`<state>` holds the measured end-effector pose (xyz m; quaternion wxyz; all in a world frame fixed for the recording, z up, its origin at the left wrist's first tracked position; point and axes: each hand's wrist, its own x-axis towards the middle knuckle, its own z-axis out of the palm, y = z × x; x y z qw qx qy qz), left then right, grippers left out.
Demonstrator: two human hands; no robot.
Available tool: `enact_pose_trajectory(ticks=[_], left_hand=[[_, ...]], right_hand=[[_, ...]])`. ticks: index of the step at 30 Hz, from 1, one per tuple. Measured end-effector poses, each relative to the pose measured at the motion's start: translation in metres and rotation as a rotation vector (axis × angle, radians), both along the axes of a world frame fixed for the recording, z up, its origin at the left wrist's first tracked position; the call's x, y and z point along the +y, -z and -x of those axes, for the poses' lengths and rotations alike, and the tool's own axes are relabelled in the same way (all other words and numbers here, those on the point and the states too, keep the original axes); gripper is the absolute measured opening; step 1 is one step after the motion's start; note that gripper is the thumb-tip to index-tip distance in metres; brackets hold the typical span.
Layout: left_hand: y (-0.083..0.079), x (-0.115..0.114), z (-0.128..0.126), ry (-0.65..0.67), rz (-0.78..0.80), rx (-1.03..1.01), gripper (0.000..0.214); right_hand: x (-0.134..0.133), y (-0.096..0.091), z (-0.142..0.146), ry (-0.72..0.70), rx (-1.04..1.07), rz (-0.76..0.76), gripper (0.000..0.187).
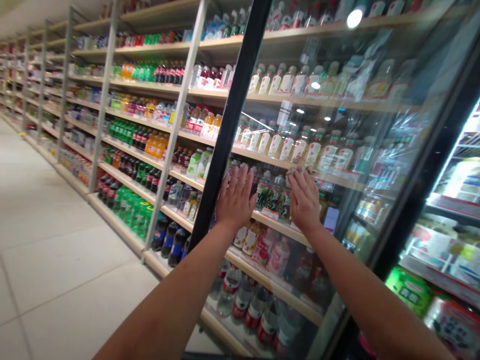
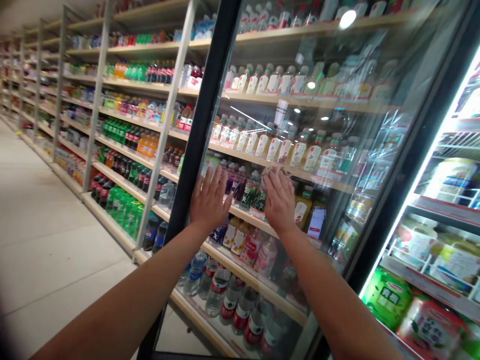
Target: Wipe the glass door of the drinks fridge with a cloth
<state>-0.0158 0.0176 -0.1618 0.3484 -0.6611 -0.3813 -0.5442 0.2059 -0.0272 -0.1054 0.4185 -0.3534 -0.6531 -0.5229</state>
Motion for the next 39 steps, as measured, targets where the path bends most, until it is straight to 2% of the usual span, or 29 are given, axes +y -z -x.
enact_pose_trajectory(ticks=[3, 7, 10, 13, 16, 18, 25, 27, 30, 32, 34, 36, 39], left_hand=[[-0.001, -0.001, 0.001, 0.014, 0.021, -0.003, 0.066], [-0.001, -0.001, 0.001, 0.023, 0.008, -0.008, 0.065], [-0.001, -0.001, 0.002, 0.024, -0.006, -0.005, 0.065], [-0.001, 0.0, 0.002, 0.021, -0.009, -0.006, 0.065], [-0.001, 0.001, 0.001, 0.015, -0.015, -0.016, 0.066], [-0.001, 0.001, 0.001, 0.009, -0.021, -0.019, 0.067], [-0.001, 0.0, 0.001, 0.033, -0.005, -0.022, 0.067], [-0.001, 0.0, 0.001, 0.041, -0.005, -0.024, 0.067], [-0.002, -0.001, 0.002, 0.034, -0.007, -0.022, 0.066], [-0.002, -0.002, 0.002, 0.024, -0.005, -0.02, 0.065], [-0.001, -0.003, 0.002, 0.019, -0.009, -0.017, 0.065], [-0.001, -0.003, 0.002, 0.015, -0.022, -0.018, 0.066], [-0.001, -0.002, 0.003, 0.009, -0.042, -0.019, 0.065]], right_hand=[[-0.006, -0.004, -0.02, 0.022, -0.031, -0.003, 0.054], [-0.014, 0.004, -0.042, 0.002, 0.139, -0.124, 0.051], [-0.021, 0.012, -0.059, 0.003, 0.06, -0.065, 0.05], [-0.028, 0.001, -0.085, 0.028, 0.015, -0.003, 0.045], [-0.031, -0.015, -0.115, 0.035, 0.209, -0.088, 0.044], [-0.033, -0.017, -0.129, 0.034, 0.313, -0.134, 0.046], [-0.049, -0.003, -0.161, 0.043, 0.255, 0.027, 0.046], [-0.051, 0.0, -0.169, 0.037, 0.357, -0.016, 0.048], [-0.049, 0.016, -0.176, 0.059, 0.479, -0.098, 0.052], [-0.05, 0.028, -0.18, 0.082, 0.447, -0.107, 0.052], [-0.051, 0.032, -0.189, 0.099, 0.386, -0.091, 0.051], [-0.053, 0.026, -0.203, 0.116, 0.398, -0.093, 0.051], [-0.051, 0.006, -0.224, 0.146, 0.555, -0.171, 0.053]])
